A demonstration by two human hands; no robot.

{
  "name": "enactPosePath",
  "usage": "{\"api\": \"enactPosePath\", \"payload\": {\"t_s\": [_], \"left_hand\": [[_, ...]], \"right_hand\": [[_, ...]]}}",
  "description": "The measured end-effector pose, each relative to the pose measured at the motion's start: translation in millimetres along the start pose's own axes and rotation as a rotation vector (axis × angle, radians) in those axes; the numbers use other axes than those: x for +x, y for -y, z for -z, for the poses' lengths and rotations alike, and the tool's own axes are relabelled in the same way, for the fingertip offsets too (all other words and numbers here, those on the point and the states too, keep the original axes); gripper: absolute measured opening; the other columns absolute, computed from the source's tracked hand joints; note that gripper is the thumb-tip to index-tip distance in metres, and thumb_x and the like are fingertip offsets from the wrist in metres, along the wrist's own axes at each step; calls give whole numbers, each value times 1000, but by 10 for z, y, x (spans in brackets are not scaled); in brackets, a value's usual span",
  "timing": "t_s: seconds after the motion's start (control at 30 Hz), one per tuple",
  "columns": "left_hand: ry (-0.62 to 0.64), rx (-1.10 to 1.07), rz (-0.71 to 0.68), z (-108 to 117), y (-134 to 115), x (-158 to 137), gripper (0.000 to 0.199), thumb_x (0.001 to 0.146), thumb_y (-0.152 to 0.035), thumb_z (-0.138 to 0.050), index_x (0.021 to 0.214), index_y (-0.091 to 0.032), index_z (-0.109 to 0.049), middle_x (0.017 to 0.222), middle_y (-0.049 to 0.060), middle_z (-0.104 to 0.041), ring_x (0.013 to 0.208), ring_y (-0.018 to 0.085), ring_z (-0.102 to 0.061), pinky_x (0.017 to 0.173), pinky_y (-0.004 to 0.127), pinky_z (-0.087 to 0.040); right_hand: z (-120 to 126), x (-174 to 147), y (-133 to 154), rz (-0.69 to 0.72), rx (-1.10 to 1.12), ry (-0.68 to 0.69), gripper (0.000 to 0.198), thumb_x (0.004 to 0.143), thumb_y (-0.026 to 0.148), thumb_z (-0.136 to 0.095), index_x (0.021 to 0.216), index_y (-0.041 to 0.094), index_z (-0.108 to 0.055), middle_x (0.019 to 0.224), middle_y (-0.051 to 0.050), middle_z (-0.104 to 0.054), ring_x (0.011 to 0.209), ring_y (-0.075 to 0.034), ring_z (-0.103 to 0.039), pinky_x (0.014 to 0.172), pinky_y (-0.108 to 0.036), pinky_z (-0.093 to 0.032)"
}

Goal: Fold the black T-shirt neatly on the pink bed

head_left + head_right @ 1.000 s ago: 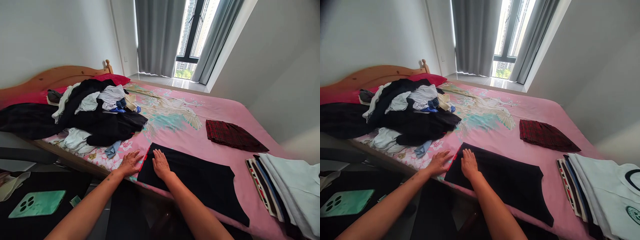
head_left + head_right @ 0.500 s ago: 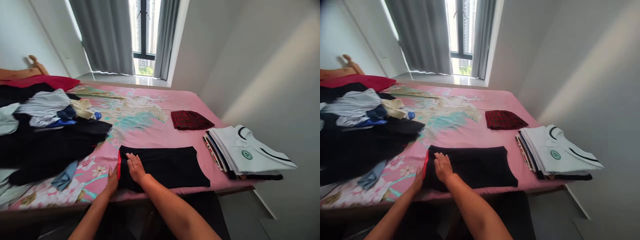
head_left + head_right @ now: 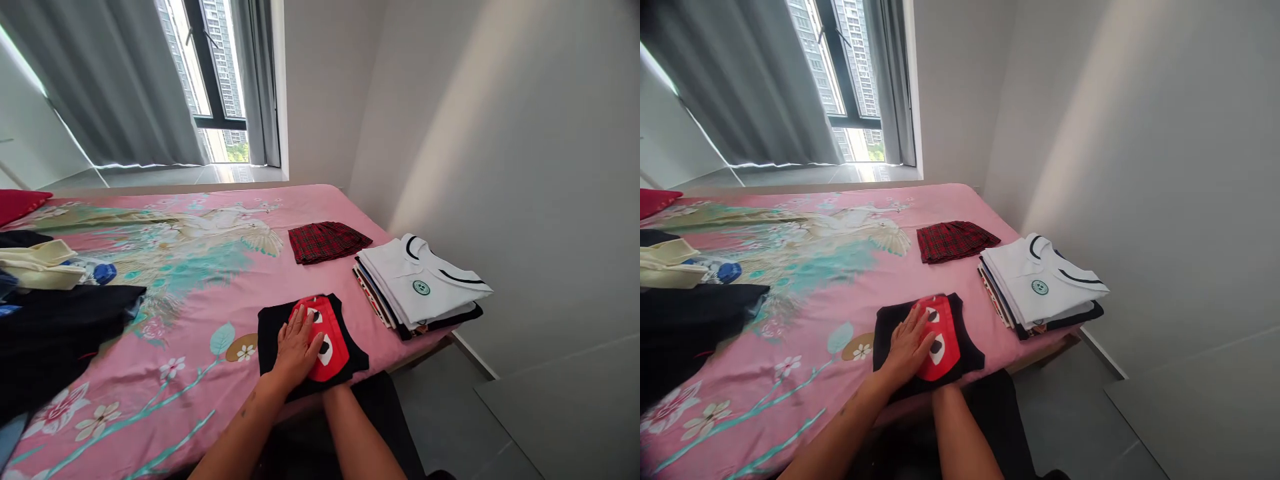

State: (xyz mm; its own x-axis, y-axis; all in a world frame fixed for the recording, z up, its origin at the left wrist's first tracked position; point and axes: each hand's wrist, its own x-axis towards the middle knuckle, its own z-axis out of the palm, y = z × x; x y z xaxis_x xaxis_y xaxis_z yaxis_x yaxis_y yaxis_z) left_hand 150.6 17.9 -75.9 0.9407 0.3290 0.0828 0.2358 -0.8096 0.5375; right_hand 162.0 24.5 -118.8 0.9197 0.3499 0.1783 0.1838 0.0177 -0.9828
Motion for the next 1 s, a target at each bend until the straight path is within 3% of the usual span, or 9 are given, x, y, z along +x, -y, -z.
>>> {"api": "enactPosePath", "payload": {"t_s": [0.1,0.17,0.3,0.5,0.6,0.67,0.77,0.87,1.0], "left_hand": [[83,180,-19,-199,47,45,61,89,-54,-31,142,-24,-29,151,5,-16,140,26,-13,111,58,-6],[78,231,-37,-275,93,42,62,89,-55,-30,143,-24,-27,151,6,-16,140,26,-13,111,58,-3],[16,279,-97,-316,57,48,62,89,-54,-28,145,-27,-20,152,4,-12,141,24,-11,112,57,-1],[49,332,-61,-419,17,72,64,88,-59,-27,143,-28,-27,151,5,-18,140,27,-12,110,59,-2],[62,328,-59,-423,61,69,64,87,-61,-26,143,-29,-26,151,5,-18,140,27,-12,110,60,-3],[77,321,-59,-407,80,70,65,86,-62,-25,143,-30,-26,151,5,-18,140,27,-12,110,60,-4],[77,341,-64,-417,71,84,67,84,-64,-30,142,-29,-31,151,7,-18,140,28,-12,110,60,-3],[43,371,-60,-459,24,91,68,83,-63,-35,140,-28,-34,151,8,-19,140,30,-12,109,60,1],[-25,390,-65,-417,1,-9,67,85,-59,-35,142,-23,-32,151,10,-18,140,29,-12,109,61,4]], "right_hand": [[175,14,-183,-38,47,-58,49,85,21,23,131,13,38,149,-18,-9,132,-17,-30,102,-50,-33],[388,20,-279,44,-36,52,56,78,13,30,134,16,34,148,-15,-16,129,-15,-36,105,-50,-29],[933,141,-332,227,-223,287,53,91,27,11,143,28,9,145,-2,-28,125,-19,-43,106,-46,-31],[1356,361,-209,-145,417,355,83,88,48,16,137,9,-40,124,-15,-56,111,-27,-56,98,-51,-38],[1471,418,-156,-267,508,344,81,90,54,4,131,4,-45,114,-18,-61,110,-28,-56,96,-51,-40],[1620,463,-110,-312,527,317,75,91,54,-3,133,7,-42,120,-17,-58,114,-26,-53,96,-48,-42],[1914,528,24,-296,427,146,62,91,53,-21,138,15,-34,134,-13,-47,122,-22,-46,100,-44,-39],[2060,530,246,-157,226,23,53,89,49,-37,134,20,-40,138,-10,-44,127,-19,-40,108,-41,-30],[1801,465,407,174,-271,213,44,92,42,-34,127,20,-49,135,-8,-47,129,-20,-36,111,-43,-24]]}}
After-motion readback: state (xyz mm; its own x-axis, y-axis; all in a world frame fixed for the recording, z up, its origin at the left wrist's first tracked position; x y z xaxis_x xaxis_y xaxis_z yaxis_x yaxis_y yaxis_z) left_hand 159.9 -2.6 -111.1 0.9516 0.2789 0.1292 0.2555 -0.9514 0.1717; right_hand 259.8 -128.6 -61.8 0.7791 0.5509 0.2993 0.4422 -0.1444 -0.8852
